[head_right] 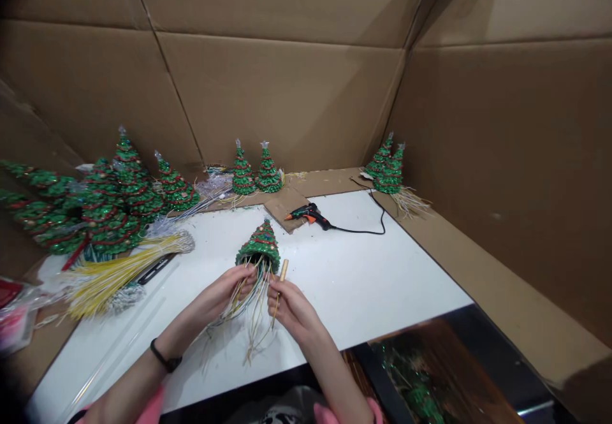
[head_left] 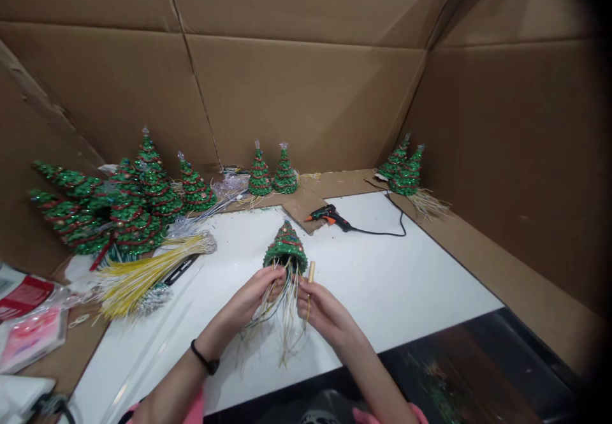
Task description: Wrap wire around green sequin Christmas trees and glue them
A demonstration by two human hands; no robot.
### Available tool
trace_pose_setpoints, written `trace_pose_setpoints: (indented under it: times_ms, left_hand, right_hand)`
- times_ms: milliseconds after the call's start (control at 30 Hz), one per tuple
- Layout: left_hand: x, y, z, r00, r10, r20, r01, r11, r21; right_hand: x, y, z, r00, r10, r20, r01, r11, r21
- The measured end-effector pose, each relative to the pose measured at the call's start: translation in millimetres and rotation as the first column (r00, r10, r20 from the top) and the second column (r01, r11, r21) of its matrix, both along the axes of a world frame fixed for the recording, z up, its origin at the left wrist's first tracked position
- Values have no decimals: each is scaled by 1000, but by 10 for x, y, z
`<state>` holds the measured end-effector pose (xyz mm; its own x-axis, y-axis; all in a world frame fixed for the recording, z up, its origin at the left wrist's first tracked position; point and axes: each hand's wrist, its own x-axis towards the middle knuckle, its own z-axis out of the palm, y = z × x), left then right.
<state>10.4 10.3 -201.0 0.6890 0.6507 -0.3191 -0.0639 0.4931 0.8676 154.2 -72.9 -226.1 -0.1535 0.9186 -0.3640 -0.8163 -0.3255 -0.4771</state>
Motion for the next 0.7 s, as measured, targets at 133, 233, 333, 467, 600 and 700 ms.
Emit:
trace_pose_setpoints:
  times_ms: [133,233,333,467,600,700]
  left_hand:
    - [42,-16,-44,999,18,-39,-16,998,59]
    - [97,-31,-44,993,49,-103,-36,991,131]
    - [166,-51,-26,986,79,-149,-60,989,133]
    - [263,-94,-1,972,165,-166,-141,980,143]
    - [313,-119,19,973,153,-172,-130,982,135]
    - [302,-103,40,975,132,-178,-107,984,141]
  right_hand:
    - [-61,-9,-28,995,-71,63,70,997,26]
    - [-133,-32,-46,963,-204,177,202,979,29]
    - [-179,-49,-47,933,-250,259,249,968,37]
    - [-178,-40,-66,930,-228,288,223,973,51]
    - [-167,-13,-130,919,-233,319,223,972,68]
    - [-177,-8,-157,914,-234,331,222,972,73]
